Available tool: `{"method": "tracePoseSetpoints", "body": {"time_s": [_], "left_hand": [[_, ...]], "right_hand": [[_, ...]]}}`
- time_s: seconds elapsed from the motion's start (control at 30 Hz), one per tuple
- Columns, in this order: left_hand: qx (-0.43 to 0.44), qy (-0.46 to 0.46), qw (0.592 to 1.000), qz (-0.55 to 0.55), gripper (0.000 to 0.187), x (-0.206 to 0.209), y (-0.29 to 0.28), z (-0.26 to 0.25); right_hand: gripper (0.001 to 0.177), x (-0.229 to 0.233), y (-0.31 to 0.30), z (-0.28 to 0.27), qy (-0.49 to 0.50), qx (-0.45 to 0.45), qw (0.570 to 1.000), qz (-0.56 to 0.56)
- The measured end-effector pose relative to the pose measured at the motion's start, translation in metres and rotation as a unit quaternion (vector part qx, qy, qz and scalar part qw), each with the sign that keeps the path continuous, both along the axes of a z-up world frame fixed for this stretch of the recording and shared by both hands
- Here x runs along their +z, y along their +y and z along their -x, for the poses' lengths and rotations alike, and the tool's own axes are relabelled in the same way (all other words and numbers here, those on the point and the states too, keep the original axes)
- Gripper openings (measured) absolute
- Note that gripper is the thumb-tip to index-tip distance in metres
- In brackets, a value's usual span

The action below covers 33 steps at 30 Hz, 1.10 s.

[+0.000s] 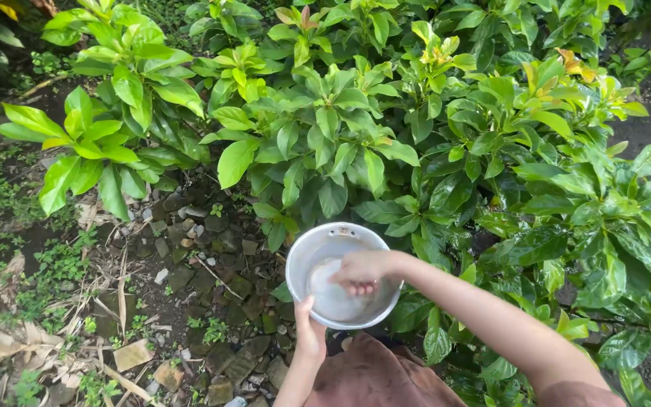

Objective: The recorder is applying granular fertilizer from a bowl to several plants in a garden.

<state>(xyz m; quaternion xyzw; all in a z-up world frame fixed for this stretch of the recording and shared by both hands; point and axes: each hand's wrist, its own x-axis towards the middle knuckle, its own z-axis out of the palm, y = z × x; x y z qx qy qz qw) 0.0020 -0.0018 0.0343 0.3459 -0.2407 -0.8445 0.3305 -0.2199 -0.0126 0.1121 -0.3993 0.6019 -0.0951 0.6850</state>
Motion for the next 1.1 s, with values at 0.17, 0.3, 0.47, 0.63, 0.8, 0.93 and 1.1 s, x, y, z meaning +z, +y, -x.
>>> {"method": "tracePoseSetpoints", "body": {"time_s": [0.17, 0.3, 0.47, 0.63, 0.8, 0.93, 1.1], "left_hand": [[0.025, -0.011, 1.0, 0.0, 0.076, -0.01, -0.004, 0.002], [0.051, -0.024, 0.998, -0.012, 0.078, -0.005, -0.011, 0.001], [0.065, -0.029, 0.997, 0.004, 0.08, -0.013, -0.012, -0.003], [0.076, -0.038, 0.996, -0.013, 0.08, -0.023, -0.012, -0.012], [0.055, -0.079, 0.995, -0.003, 0.084, -0.007, -0.016, -0.019], [0.045, -0.052, 0.998, 0.004, 0.087, 0.008, -0.024, -0.025], [0.026, -0.044, 0.998, 0.041, 0.084, 0.011, -0.034, -0.031]], "right_hand": [[0.061, 0.053, -0.037, 0.025, -0.048, 0.064, 0.997, 0.018], [0.064, 0.12, -0.086, 0.056, 0.048, -0.012, 0.994, 0.097], [0.073, 0.154, -0.15, 0.116, 0.046, -0.222, 0.929, 0.291], [0.079, 0.167, -0.168, 0.149, 0.096, -0.323, 0.866, 0.37], [0.071, 0.181, -0.134, 0.153, 0.205, -0.32, 0.788, 0.484], [0.061, 0.178, -0.079, 0.121, 0.25, -0.308, 0.744, 0.538], [0.066, 0.123, -0.004, 0.071, 0.164, -0.262, 0.891, 0.332]]}}
